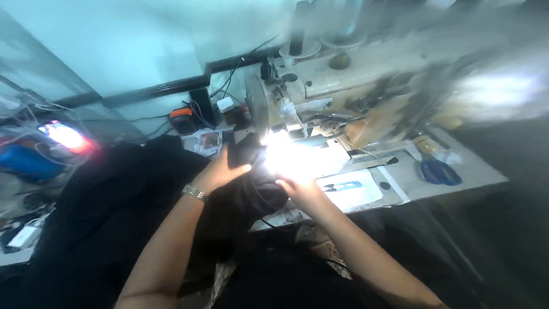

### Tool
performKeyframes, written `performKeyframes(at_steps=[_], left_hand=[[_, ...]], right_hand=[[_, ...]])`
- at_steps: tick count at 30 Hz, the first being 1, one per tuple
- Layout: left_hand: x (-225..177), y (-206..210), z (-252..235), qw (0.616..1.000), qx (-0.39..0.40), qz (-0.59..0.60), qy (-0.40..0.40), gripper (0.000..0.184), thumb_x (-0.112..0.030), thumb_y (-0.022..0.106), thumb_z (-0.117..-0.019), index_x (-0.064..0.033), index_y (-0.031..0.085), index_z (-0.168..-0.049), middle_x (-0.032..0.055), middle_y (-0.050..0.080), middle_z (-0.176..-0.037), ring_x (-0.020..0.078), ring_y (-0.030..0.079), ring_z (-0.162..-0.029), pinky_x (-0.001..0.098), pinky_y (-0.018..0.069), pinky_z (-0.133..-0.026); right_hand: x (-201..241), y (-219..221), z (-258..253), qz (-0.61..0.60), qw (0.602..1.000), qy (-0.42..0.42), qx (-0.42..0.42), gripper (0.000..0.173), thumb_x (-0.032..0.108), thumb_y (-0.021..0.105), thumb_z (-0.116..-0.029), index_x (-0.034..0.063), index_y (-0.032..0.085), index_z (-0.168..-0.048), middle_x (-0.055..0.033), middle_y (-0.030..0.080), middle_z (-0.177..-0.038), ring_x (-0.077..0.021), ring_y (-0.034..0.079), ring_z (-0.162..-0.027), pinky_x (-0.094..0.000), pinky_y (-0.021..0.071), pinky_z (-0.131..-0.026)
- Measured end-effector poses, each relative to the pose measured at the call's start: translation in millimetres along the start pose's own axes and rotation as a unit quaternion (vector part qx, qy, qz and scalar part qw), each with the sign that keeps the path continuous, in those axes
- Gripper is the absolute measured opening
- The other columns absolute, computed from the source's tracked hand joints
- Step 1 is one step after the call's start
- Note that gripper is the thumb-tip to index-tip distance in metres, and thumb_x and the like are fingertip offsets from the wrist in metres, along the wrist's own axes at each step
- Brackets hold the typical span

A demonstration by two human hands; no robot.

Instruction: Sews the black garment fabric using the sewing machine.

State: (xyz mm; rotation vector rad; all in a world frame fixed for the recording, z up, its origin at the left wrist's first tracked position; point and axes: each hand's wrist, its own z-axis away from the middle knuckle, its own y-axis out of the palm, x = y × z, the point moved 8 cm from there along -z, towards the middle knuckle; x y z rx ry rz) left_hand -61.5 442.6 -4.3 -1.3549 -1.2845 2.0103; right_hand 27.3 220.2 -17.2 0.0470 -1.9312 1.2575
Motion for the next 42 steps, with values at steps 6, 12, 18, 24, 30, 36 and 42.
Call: performKeyframes(at_steps=[6,12,18,24,30,36,42], left_hand=[[-26.0,-79.8,13.1,0.984,-0.096,-0.145,0.03,0.053,-0.016,0.076,-0.0893,-0.0082,0.058,-0.139,0.0238,0.07,-0.112,0.0447,0.069,-0.102,0.0668,0.0538,-0.086],[-76.0,-32.2,16.4,0.916,-0.207,-0.304,0.16,0.052,0.003,0.063,-0.0878,-0.012,0.062,-0.138,0.0217,0.062,-0.13,0.0446,0.056,-0.125,0.0694,0.0401,-0.101],[-93.4,26.5,23.5,0.936,-0.187,-0.153,0.257,0.018,-0.017,0.059,-0.1006,-0.0093,0.075,-0.102,0.0058,0.074,-0.103,0.0219,0.067,-0.112,0.0539,0.0342,-0.117],[-104.4,26.3,13.0,0.924,-0.17,-0.145,0.309,0.012,-0.012,0.068,-0.0946,-0.0023,0.072,-0.101,0.0124,0.071,-0.1,0.0293,0.066,-0.106,0.0468,0.0452,-0.109],[-101.8,29.2,23.4,0.903,-0.194,-0.185,0.336,0.012,-0.008,0.062,-0.0982,-0.0004,0.071,-0.099,0.0137,0.07,-0.099,0.0309,0.065,-0.107,0.0456,0.0463,-0.108],[-97.6,28.5,27.7,0.903,-0.173,-0.208,0.335,0.013,-0.006,0.063,-0.097,-0.0059,0.075,-0.098,0.0105,0.071,-0.102,0.0284,0.066,-0.107,0.0484,0.0477,-0.105],[-90.8,31.7,25.0,0.917,-0.161,-0.215,0.294,0.016,-0.007,0.061,-0.098,-0.0094,0.077,-0.101,0.0085,0.07,-0.105,0.0266,0.066,-0.105,0.0487,0.049,-0.101]], right_hand=[[2.8,2.1,0.7,0.031,0.998,0.021,0.044,0.037,0.024,0.053,-0.1067,0.0112,0.064,-0.14,-0.0142,0.073,-0.122,-0.0295,0.069,-0.115,-0.0469,0.0528,-0.102],[4.1,1.1,5.8,0.046,0.998,0.013,0.035,0.037,0.022,0.052,-0.1072,0.0147,0.063,-0.142,-0.0129,0.073,-0.121,-0.0291,0.07,-0.112,-0.0464,0.0538,-0.101],[3.2,1.3,6.0,0.048,0.999,-0.02,0.009,0.031,0.02,0.054,-0.1052,0.0098,0.069,-0.131,-0.0144,0.075,-0.111,-0.0299,0.072,-0.105,-0.0496,0.0566,-0.095],[0.3,1.6,6.6,0.041,0.999,-0.021,-0.006,0.031,0.021,0.054,-0.1054,0.0104,0.07,-0.13,-0.0135,0.075,-0.111,-0.0296,0.073,-0.104,-0.0493,0.0574,-0.093],[0.4,0.4,7.2,0.044,0.999,-0.023,-0.001,0.03,0.022,0.054,-0.1056,0.0087,0.072,-0.125,-0.014,0.076,-0.107,-0.0301,0.073,-0.102,-0.0496,0.0576,-0.092],[-0.1,-1.4,5.9,0.035,0.999,-0.016,0.005,0.029,0.021,0.056,-0.105,0.0098,0.072,-0.127,-0.014,0.076,-0.107,-0.0305,0.073,-0.101,-0.0516,0.0572,-0.092],[2.4,0.5,10.6,0.046,0.999,-0.024,-0.001,0.03,0.02,0.054,-0.1057,0.0101,0.07,-0.129,-0.0139,0.076,-0.107,-0.0306,0.073,-0.1,-0.0506,0.0578,-0.09]])
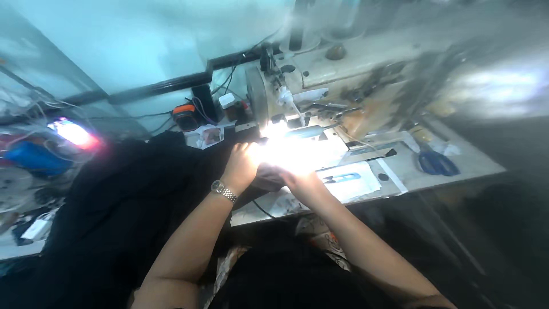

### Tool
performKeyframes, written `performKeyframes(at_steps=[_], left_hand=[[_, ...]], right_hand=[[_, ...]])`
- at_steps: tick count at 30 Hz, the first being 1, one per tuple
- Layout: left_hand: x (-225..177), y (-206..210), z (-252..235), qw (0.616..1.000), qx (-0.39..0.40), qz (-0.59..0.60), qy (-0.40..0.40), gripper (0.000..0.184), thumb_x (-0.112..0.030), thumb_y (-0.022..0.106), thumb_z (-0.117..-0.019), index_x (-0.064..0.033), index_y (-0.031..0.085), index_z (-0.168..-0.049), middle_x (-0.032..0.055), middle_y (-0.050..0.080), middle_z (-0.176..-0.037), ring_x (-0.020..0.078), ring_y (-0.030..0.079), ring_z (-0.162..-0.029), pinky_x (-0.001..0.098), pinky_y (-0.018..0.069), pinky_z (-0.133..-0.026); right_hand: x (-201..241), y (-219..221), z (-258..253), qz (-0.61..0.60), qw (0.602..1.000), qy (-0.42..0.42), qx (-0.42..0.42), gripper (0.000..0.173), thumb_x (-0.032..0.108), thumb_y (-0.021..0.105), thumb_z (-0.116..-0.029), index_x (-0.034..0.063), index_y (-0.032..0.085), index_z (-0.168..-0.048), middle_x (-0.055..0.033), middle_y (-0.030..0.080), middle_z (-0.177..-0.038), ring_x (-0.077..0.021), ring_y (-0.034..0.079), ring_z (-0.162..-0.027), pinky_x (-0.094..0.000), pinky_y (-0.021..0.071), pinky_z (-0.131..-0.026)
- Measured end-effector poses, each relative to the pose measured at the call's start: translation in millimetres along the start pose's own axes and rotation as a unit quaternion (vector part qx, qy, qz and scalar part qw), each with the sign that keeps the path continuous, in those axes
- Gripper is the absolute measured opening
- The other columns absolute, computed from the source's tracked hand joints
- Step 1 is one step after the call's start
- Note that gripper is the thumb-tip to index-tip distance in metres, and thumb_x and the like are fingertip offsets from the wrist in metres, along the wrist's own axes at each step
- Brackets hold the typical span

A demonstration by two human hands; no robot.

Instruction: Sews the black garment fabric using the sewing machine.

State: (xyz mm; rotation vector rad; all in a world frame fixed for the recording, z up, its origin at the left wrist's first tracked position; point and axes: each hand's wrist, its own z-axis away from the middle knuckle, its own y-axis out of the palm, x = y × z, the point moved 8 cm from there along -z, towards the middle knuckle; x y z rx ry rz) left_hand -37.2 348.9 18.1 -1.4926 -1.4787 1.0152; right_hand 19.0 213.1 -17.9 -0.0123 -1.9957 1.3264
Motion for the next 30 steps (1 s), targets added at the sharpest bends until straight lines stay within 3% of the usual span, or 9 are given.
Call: performKeyframes(at_steps=[7,11,14,17,20,23,26,28,30], left_hand=[[12.8,2.4,-10.6,0.999,0.014,0.024,-0.044,0.016,-0.009,0.058,-0.1007,-0.0068,0.074,-0.1,0.0104,0.069,-0.105,0.0284,0.066,-0.104,0.0491,0.0502,-0.099],[4.9,-7.1,-5.9,0.999,-0.032,0.024,-0.002,0.021,-0.02,0.057,-0.1027,-0.0131,0.076,-0.109,0.0067,0.07,-0.114,0.024,0.065,-0.112,0.0484,0.0448,-0.108],[-19.9,-12.0,18.3,0.998,0.02,0.028,0.052,0.038,-0.05,0.058,-0.101,-0.0167,0.076,-0.102,0.0036,0.066,-0.132,0.0222,0.054,-0.135,0.0549,0.0352,-0.119],[-18.9,-14.2,38.4,0.992,0.114,-0.045,0.018,0.028,-0.035,0.068,-0.0976,-0.008,0.073,-0.094,0.011,0.059,-0.143,0.0331,0.039,-0.149,0.0681,0.0242,-0.12],[-63.4,-48.4,54.0,0.986,0.126,0.075,0.073,0.036,-0.035,0.06,-0.1017,-0.0071,0.07,-0.081,0.0105,0.071,-0.101,0.0279,0.065,-0.113,0.054,0.041,-0.109],[-131.4,-71.4,66.6,0.917,0.131,0.317,0.202,0.044,-0.036,0.062,-0.1016,-0.0062,0.063,-0.069,0.008,0.064,-0.077,0.0236,0.065,-0.085,0.0417,0.05,-0.091],[-135.5,-70.8,64.6,0.897,0.123,0.359,0.226,0.046,-0.039,0.065,-0.1005,-0.0057,0.06,-0.068,0.008,0.061,-0.075,0.0228,0.063,-0.082,0.04,0.0501,-0.087],[-121.3,-76.5,59.9,0.892,0.096,0.394,0.201,0.045,-0.039,0.064,-0.1007,-0.005,0.061,-0.07,0.0086,0.064,-0.079,0.0222,0.065,-0.087,0.0396,0.0518,-0.089],[-105.2,-71.9,53.7,0.903,0.08,0.392,0.154,0.046,-0.042,0.058,-0.1036,-0.0058,0.065,-0.076,0.0079,0.067,-0.089,0.0208,0.064,-0.099,0.0416,0.0472,-0.099]], right_hand=[[2.2,-3.6,-4.5,0.008,1.0,-0.002,-0.004,0.028,0.019,0.052,-0.1068,0.007,0.073,-0.12,-0.0154,0.076,-0.099,-0.033,0.074,-0.095,-0.0525,0.0584,-0.085],[3.7,-7.1,-9.6,0.014,0.999,-0.024,-0.029,0.029,0.018,0.051,-0.1064,0.0109,0.075,-0.121,-0.0137,0.076,-0.099,-0.0314,0.075,-0.093,-0.052,0.0595,-0.083],[4.5,-9.7,-11.4,0.013,0.999,-0.041,-0.024,0.028,0.017,0.052,-0.1058,0.0119,0.076,-0.118,-0.0134,0.076,-0.097,-0.0315,0.075,-0.092,-0.0529,0.0601,-0.081],[7.3,-10.6,-13.4,0.051,0.998,-0.023,0.034,0.03,0.018,0.048,-0.1079,0.0088,0.073,-0.122,-0.0176,0.074,-0.094,-0.0362,0.073,-0.091,-0.0554,0.0585,-0.08],[13.0,-16.8,-17.0,0.13,0.99,-0.018,0.055,0.031,0.014,0.049,-0.1052,0.0146,0.072,-0.126,-0.0178,0.073,-0.091,-0.0394,0.073,-0.086,-0.0581,0.058,-0.07],[22.0,-27.0,-14.8,0.156,0.983,-0.097,-0.031,0.021,0.013,0.06,-0.0994,0.017,0.078,-0.111,-0.0141,0.071,-0.079,-0.0375,0.071,-0.072,-0.0572,0.0549,-0.058],[25.3,-27.9,6.5,0.098,0.967,-0.221,-0.077,0.019,0.014,0.063,-0.0971,0.018,0.081,-0.102,-0.0108,0.076,-0.099,-0.0302,0.073,-0.075,-0.0495,0.0594,-0.062],[27.8,-24.3,30.4,0.045,0.967,-0.249,-0.022,0.02,0.018,0.06,-0.1001,0.0183,0.079,-0.105,-0.0085,0.074,-0.117,-0.0266,0.073,-0.098,-0.0457,0.0603,-0.082],[29.2,-21.7,51.9,-0.003,0.967,-0.256,0.01,0.019,0.02,0.058,-0.1017,0.0154,0.077,-0.104,-0.0066,0.072,-0.117,-0.0238,0.069,-0.106,-0.0434,0.058,-0.089]])
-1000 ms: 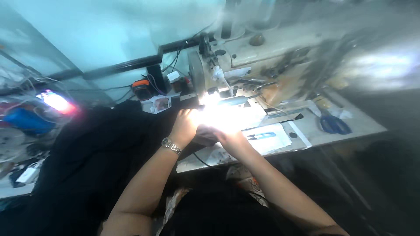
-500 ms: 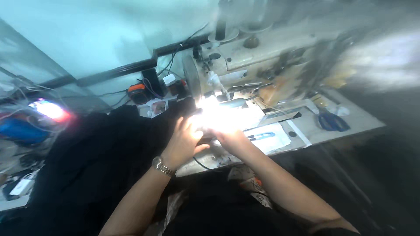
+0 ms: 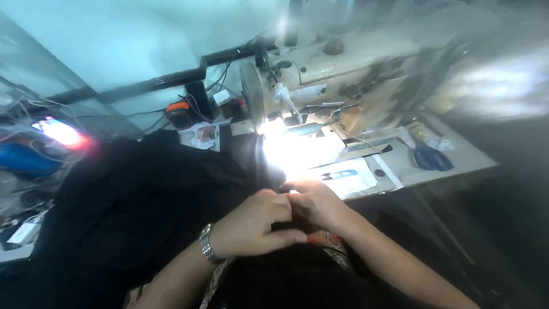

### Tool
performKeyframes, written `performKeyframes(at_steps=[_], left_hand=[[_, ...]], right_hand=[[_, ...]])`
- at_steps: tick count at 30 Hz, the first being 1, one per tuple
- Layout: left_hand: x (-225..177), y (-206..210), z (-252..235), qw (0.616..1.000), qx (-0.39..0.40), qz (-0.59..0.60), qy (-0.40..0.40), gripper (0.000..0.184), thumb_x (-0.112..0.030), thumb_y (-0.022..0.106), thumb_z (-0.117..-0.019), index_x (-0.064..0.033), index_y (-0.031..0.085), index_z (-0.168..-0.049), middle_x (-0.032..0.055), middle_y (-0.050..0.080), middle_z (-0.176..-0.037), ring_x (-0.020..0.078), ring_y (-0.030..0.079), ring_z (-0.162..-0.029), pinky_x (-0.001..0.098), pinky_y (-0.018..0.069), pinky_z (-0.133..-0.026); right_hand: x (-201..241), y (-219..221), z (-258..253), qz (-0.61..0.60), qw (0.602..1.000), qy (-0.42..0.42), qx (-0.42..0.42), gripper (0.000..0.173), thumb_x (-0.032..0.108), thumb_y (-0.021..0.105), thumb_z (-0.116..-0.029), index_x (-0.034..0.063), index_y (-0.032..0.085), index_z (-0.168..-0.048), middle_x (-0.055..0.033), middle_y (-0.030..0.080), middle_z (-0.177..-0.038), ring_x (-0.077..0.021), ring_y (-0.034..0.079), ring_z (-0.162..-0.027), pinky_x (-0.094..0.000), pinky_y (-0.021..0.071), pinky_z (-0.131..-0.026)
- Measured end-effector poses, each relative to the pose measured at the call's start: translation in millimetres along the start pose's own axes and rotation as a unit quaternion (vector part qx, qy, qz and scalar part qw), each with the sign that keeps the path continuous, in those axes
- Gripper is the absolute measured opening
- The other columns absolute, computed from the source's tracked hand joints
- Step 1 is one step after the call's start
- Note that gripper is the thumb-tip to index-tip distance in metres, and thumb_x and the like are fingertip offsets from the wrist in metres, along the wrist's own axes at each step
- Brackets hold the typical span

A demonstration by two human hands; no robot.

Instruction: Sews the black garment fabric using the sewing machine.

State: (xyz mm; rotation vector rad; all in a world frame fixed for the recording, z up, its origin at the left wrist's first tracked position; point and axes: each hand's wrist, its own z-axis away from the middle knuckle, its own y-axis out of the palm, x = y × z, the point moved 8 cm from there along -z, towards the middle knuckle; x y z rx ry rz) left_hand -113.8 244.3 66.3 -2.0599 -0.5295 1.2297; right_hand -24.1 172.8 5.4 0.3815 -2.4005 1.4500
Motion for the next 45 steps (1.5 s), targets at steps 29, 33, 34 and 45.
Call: performKeyframes(at_steps=[29,33,34,45], left_hand=[[160.1,-66.8,-23.6,0.933,-0.195,-0.27,-0.135,0.021,-0.022,0.063,-0.0981,-0.0085,0.077,-0.089,0.0071,0.069,-0.127,0.0275,0.053,-0.135,0.0507,0.0367,-0.119],[81.8,-35.3,-1.7,0.968,-0.082,-0.214,-0.098,0.047,-0.039,0.05,-0.1066,-0.0094,0.067,-0.075,0.0044,0.067,-0.081,0.0196,0.066,-0.093,0.0434,0.0466,-0.101],[51.2,-19.6,1.7,0.989,-0.035,-0.125,-0.065,0.047,-0.038,0.053,-0.1055,-0.007,0.066,-0.072,0.0054,0.065,-0.075,0.019,0.066,-0.085,0.0392,0.0519,-0.091],[50.8,-0.3,8.5,0.97,-0.039,-0.176,-0.165,0.047,-0.051,0.047,-0.1057,-0.0099,0.069,-0.101,0.0033,0.07,-0.116,0.0198,0.06,-0.123,0.0495,0.0412,-0.11]], right_hand=[[-67.0,1.9,-51.3,0.027,0.99,0.094,-0.1,0.026,0.014,0.057,-0.1002,0.0175,0.079,-0.113,-0.0067,0.077,-0.107,-0.0267,0.073,-0.104,-0.0515,0.0584,-0.088],[-71.3,4.0,-46.0,0.007,0.991,0.105,-0.086,0.026,0.016,0.056,-0.1025,0.0192,0.08,-0.112,-0.0078,0.078,-0.102,-0.0277,0.074,-0.097,-0.0536,0.0598,-0.083],[-71.2,3.5,-44.8,-0.007,0.991,0.109,-0.077,0.026,0.018,0.055,-0.1038,0.0189,0.08,-0.112,-0.0087,0.078,-0.101,-0.0283,0.075,-0.096,-0.0543,0.0597,-0.082],[10.9,12.4,44.7,-0.048,0.996,0.016,-0.076,0.018,0.013,0.063,-0.0946,0.0137,0.078,-0.105,-0.0071,0.072,-0.119,-0.0181,0.069,-0.106,-0.0321,0.0585,-0.09]])
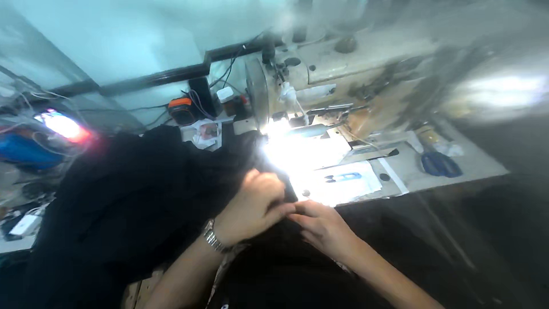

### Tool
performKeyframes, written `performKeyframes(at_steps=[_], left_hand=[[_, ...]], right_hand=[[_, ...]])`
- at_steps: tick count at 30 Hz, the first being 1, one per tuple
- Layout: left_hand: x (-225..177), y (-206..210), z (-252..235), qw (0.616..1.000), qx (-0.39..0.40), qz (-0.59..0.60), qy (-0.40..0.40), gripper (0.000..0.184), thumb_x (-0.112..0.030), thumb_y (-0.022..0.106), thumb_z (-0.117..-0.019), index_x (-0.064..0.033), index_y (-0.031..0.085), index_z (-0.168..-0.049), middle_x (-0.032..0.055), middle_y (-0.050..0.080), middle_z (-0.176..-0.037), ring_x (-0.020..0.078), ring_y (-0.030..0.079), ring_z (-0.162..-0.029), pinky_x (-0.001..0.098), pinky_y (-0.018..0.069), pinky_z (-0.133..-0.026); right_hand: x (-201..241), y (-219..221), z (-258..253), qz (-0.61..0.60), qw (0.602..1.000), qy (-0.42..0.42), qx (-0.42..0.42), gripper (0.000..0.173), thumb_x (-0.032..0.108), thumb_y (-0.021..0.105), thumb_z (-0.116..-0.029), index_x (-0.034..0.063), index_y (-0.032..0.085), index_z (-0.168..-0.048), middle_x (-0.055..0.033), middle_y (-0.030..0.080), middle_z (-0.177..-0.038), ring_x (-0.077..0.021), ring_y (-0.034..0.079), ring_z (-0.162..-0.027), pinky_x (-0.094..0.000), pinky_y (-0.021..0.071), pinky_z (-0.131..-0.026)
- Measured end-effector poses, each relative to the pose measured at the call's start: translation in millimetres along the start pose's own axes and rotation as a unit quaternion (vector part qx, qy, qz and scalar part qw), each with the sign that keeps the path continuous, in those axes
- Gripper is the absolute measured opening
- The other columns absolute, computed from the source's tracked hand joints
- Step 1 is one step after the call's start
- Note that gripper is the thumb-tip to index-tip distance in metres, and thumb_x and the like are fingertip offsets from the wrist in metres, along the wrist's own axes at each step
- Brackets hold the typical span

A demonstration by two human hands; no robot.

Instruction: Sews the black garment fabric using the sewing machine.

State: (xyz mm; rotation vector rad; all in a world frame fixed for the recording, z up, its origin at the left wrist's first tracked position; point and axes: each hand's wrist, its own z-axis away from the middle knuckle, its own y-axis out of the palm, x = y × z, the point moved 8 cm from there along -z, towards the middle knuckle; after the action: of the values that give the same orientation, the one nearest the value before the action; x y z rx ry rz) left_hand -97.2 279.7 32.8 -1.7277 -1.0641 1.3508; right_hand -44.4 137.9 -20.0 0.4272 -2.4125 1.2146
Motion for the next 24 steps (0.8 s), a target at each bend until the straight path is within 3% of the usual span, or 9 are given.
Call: performKeyframes(at_steps=[1,2,3,5,12,16,19,21,24], left_hand=[[18.3,3.9,-3.7,0.995,-0.029,-0.068,-0.064,0.052,-0.055,0.046,-0.1049,-0.0113,0.07,-0.12,0.0023,0.067,-0.133,0.0244,0.051,-0.139,0.0586,0.0337,-0.118],[33.5,8.6,-5.7,0.986,-0.041,-0.115,-0.115,0.058,-0.056,0.046,-0.1044,-0.0115,0.064,-0.135,0.0045,0.062,-0.144,0.0309,0.044,-0.147,0.0659,0.0277,-0.119],[41.8,11.7,-6.2,0.978,-0.042,-0.141,-0.146,0.063,-0.058,0.045,-0.1041,-0.011,0.058,-0.144,0.0065,0.057,-0.15,0.0343,0.039,-0.149,0.0677,0.0251,-0.12],[40.9,14.6,-5.9,0.976,-0.044,-0.148,-0.154,0.067,-0.059,0.041,-0.1048,-0.01,0.052,-0.15,0.0086,0.054,-0.152,0.0338,0.041,-0.148,0.0615,0.0299,-0.12],[65.9,6.1,-29.6,0.984,-0.115,-0.093,-0.101,0.038,-0.032,0.049,-0.1067,-0.0082,0.071,-0.128,0.0062,0.065,-0.14,0.0214,0.054,-0.138,0.047,0.0386,-0.12],[98.8,-2.6,-52.7,0.984,-0.115,-0.08,-0.113,0.035,-0.024,0.052,-0.1057,-0.008,0.07,-0.131,0.0085,0.064,-0.141,0.0228,0.057,-0.135,0.042,0.0445,-0.114],[116.2,-11.2,-70.2,0.985,-0.135,-0.051,-0.095,0.026,-0.017,0.057,-0.1028,-0.0074,0.073,-0.121,0.0098,0.068,-0.129,0.0237,0.064,-0.123,0.0438,0.0519,-0.105],[123.5,-16.6,-81.2,0.985,-0.145,-0.05,-0.08,0.021,-0.011,0.06,-0.101,-0.0054,0.074,-0.115,0.0108,0.069,-0.127,0.0251,0.066,-0.119,0.045,0.053,-0.103],[137.3,-21.5,-94.2,0.984,-0.162,-0.048,-0.057,0.021,-0.004,0.058,-0.0989,-0.003,0.073,-0.114,0.0154,0.068,-0.127,0.031,0.065,-0.119,0.049,0.0523,-0.103]], right_hand=[[3.3,-5.4,4.2,0.005,1.0,-0.001,-0.014,0.02,0.013,0.062,-0.0951,0.0135,0.078,-0.106,-0.0069,0.072,-0.122,-0.0179,0.069,-0.107,-0.0313,0.0577,-0.091],[5.6,-9.9,7.1,0.009,1.0,-0.002,-0.024,0.02,0.013,0.061,-0.0967,0.0137,0.078,-0.106,-0.0063,0.072,-0.123,-0.017,0.068,-0.106,-0.0301,0.0572,-0.091],[6.4,-12.4,8.9,0.016,0.999,-0.006,-0.031,0.019,0.014,0.06,-0.0978,0.0137,0.078,-0.105,-0.0057,0.072,-0.123,-0.016,0.068,-0.105,-0.0289,0.0573,-0.091],[4.8,-11.0,11.5,0.026,0.999,-0.01,-0.029,0.02,0.014,0.059,-0.0981,0.0123,0.078,-0.104,-0.0054,0.073,-0.121,-0.0157,0.07,-0.103,-0.0287,0.0575,-0.089],[-4.9,-12.6,-22.5,0.038,0.999,-0.011,-0.014,0.024,0.012,0.053,-0.0996,0.0085,0.076,-0.105,-0.0061,0.074,-0.117,-0.0171,0.072,-0.105,-0.0317,0.0589,-0.089],[-18.7,-9.8,-55.0,0.04,0.999,0.002,-0.005,0.021,0.013,0.055,-0.1013,0.0073,0.075,-0.098,-0.006,0.076,-0.112,-0.0173,0.074,-0.098,-0.0333,0.0614,-0.079],[-32.1,-5.9,-72.2,0.068,0.997,0.025,-0.004,0.021,0.017,0.056,-0.1018,0.0097,0.076,-0.101,-0.0053,0.077,-0.105,-0.0187,0.075,-0.089,-0.0373,0.062,-0.073],[-41.5,-3.0,-82.6,0.082,0.996,0.031,-0.025,0.021,0.02,0.057,-0.1019,0.0116,0.077,-0.102,-0.0066,0.075,-0.089,-0.0223,0.073,-0.079,-0.0428,0.0604,-0.066],[-60.5,3.1,-91.6,0.066,0.994,0.063,-0.059,0.022,0.022,0.059,-0.1016,0.0152,0.079,-0.106,-0.0057,0.076,-0.092,-0.0226,0.075,-0.087,-0.0482,0.0614,-0.072]])
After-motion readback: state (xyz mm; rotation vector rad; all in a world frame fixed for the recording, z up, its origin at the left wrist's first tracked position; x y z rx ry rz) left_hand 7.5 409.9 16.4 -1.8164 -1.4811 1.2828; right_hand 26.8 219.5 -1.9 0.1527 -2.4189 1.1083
